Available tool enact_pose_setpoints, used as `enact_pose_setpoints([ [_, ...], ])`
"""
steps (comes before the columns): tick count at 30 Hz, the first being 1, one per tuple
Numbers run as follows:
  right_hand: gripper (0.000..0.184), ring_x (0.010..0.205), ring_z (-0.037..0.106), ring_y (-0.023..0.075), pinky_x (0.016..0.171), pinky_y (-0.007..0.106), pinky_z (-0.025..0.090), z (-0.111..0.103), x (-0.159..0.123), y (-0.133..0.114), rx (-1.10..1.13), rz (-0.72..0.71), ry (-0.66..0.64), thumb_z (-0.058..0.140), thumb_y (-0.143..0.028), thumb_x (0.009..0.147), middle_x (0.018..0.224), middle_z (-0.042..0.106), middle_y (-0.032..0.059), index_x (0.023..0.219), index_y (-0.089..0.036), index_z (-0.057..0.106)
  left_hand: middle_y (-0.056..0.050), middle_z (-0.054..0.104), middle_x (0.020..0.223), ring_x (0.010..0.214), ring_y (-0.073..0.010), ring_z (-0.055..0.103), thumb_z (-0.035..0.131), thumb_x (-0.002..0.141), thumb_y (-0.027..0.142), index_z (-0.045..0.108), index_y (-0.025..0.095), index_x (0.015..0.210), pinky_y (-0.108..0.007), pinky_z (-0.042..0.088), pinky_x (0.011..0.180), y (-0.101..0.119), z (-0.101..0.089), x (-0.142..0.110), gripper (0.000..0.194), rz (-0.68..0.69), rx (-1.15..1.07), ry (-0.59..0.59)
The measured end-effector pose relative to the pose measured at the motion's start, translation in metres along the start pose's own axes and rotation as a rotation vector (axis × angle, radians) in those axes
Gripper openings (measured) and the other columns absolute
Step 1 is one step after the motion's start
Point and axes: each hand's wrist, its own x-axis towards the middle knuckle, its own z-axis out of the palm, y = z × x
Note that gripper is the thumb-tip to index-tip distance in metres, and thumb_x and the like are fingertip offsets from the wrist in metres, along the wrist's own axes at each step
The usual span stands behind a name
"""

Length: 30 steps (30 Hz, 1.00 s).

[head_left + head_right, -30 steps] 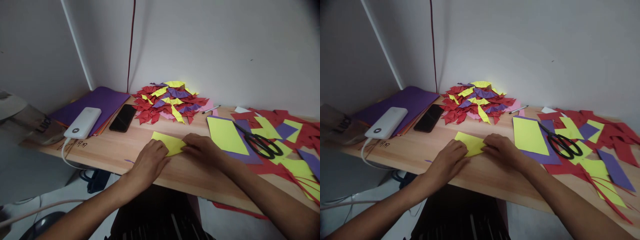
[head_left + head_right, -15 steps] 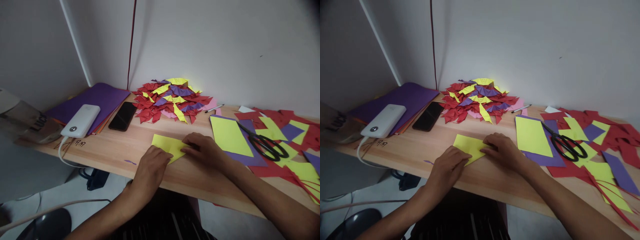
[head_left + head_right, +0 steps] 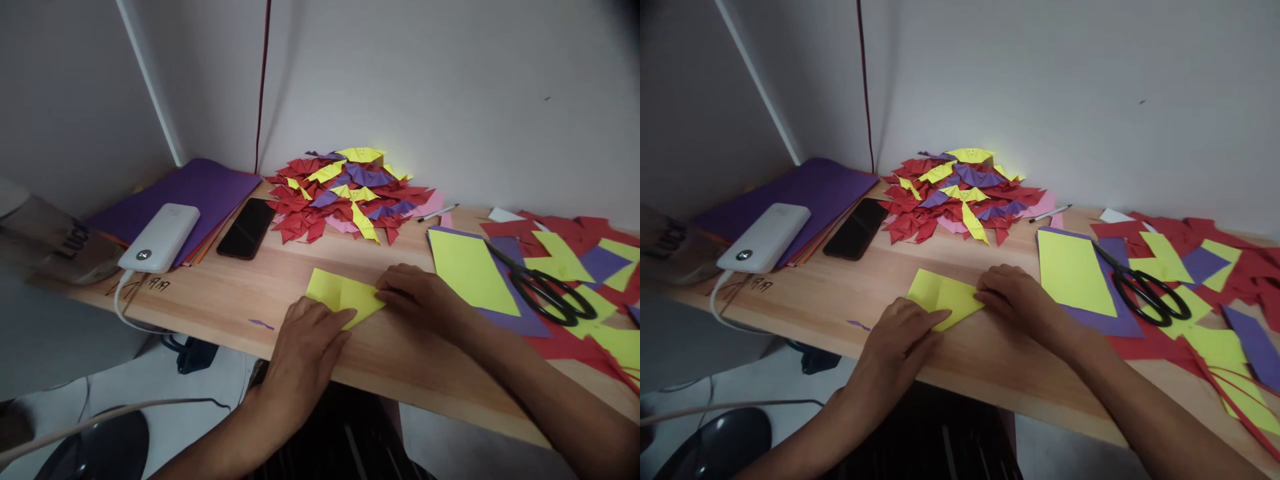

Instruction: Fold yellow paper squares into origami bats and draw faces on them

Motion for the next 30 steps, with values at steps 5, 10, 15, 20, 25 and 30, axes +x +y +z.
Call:
enact_pose_setpoints([
  [5,0.021,0.076,0.053,0.0179,0.072,0.031,0.039,0.002,-0.002,-0.002,-0.045,0.053,-0.007,0.044,-0.029,0.095,0.081,0.060,0.0043,0.079,-0.019,0.055,-0.005,0.062,0.083,0.079,-0.0174,0.050,0.050,0.090,0.014,0.062,0.018,0.113,-0.033,0.045,0.070,0.000,-0.003,0.001,0.026,0.035,0.055,0.004],
  [10,0.018,0.075,0.052,0.0178,0.070,0.030,0.039,0.003,-0.001,-0.005,-0.079,0.109,0.008,0.049,-0.028,0.093,0.080,0.060,0.0037,0.078,-0.019,0.055,-0.004,0.060,0.081,0.077,-0.0174,0.048,0.050,0.089,0.012,0.061,0.020,0.113,-0.032,0.044,0.066,-0.001,-0.001,-0.001,0.028,0.044,0.150,-0.003],
  [15,0.018,0.077,0.051,0.0185,0.070,0.030,0.038,0.004,-0.001,-0.006,-0.109,0.146,0.025,0.050,-0.028,0.092,0.080,0.060,0.0039,0.077,-0.019,0.055,-0.003,0.059,0.082,0.078,-0.0177,0.047,0.053,0.088,0.011,0.060,0.021,0.116,-0.032,0.044,0.067,-0.006,0.004,-0.006,0.031,0.041,0.211,0.046],
  [20,0.020,0.077,0.051,0.0193,0.071,0.031,0.038,0.005,0.000,-0.006,-0.125,0.156,0.015,0.049,-0.029,0.093,0.080,0.060,0.0041,0.077,-0.019,0.054,-0.003,0.059,0.081,0.078,-0.0172,0.048,0.054,0.087,0.010,0.060,0.021,0.117,-0.032,0.045,0.069,-0.009,0.008,-0.007,0.032,0.058,0.266,0.095],
  [25,0.019,0.078,0.052,0.0203,0.071,0.032,0.038,0.006,0.001,-0.008,-0.185,0.181,0.010,0.051,-0.030,0.092,0.080,0.060,0.0040,0.077,-0.019,0.053,-0.003,0.058,0.079,0.077,-0.0170,0.047,0.054,0.086,0.008,0.062,0.022,0.115,-0.031,0.045,0.068,-0.007,0.011,-0.007,0.033,0.059,0.352,0.098],
  [30,0.020,0.076,0.052,0.0209,0.069,0.033,0.037,0.006,0.001,-0.011,-0.267,0.189,0.016,0.050,-0.031,0.092,0.079,0.060,0.0036,0.076,-0.019,0.052,-0.002,0.057,0.080,0.077,-0.0170,0.046,0.055,0.085,0.008,0.062,0.024,0.116,-0.031,0.043,0.067,-0.007,0.011,-0.009,0.035,0.077,0.404,0.092],
])
